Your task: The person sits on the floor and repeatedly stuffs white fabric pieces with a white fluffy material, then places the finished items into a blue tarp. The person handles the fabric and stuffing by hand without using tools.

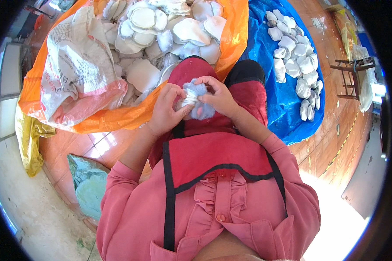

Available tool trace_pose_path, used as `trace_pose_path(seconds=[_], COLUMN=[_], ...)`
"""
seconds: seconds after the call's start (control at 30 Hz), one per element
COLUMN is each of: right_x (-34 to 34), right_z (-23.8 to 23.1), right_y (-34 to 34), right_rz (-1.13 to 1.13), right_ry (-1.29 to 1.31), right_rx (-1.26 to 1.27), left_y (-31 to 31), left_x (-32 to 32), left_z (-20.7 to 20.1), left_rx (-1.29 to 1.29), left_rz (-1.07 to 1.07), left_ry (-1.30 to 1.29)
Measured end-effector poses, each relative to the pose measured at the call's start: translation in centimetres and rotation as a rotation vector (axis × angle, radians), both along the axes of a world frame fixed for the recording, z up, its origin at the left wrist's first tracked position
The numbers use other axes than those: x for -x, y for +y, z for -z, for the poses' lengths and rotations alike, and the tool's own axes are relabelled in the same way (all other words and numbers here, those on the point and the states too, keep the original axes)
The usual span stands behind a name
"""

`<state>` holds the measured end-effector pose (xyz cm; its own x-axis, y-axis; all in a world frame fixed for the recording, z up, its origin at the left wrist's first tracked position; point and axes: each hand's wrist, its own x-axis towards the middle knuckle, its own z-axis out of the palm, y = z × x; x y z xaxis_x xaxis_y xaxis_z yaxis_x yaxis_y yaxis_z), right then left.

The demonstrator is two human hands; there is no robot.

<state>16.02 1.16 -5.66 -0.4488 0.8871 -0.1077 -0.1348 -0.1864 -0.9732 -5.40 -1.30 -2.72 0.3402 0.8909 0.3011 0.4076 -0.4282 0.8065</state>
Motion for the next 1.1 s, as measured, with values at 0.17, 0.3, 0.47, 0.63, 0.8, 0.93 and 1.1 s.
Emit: trace_pose_path(seconds=[0.17, 0.3, 0.47, 0.63, 0.8, 0.93, 1.1], right_x=[0.3, 0.3, 1.0, 3.4, 3.9, 3.3, 3.1], right_z=[1.1, -0.1, 0.1, 1.7, 2.8, 3.9, 5.5], right_y=[-0.3, 0.2, 0.4, -0.9, -0.3, 0.2, 1.0], right_rz=[0.028, -0.018, 0.106, 0.268, 0.254, 0.205, 0.260], right_ry=[0.061, 0.029, -0.410, -0.437, -0.403, -0.185, 0.194], right_rx=[-0.085, -0.109, -0.576, -0.520, -0.537, -0.190, 0.182], left_y=[-0.5, -0.4, -0.4, -0.7, -1.0, -0.6, 0.5], left_x=[-0.8, -0.8, -1.2, -2.7, -2.7, -1.8, -0.4], left_z=[0.1, -0.2, 0.7, 1.2, 1.8, 2.4, 3.6], left_rx=[0.646, 0.736, 0.213, -0.010, 0.025, 0.141, 0.135], left_rz=[-0.120, -0.144, -0.296, -0.352, -0.329, -0.257, -0.112], left_ry=[-0.440, -0.552, -0.003, 0.073, 0.052, -0.018, -0.082])
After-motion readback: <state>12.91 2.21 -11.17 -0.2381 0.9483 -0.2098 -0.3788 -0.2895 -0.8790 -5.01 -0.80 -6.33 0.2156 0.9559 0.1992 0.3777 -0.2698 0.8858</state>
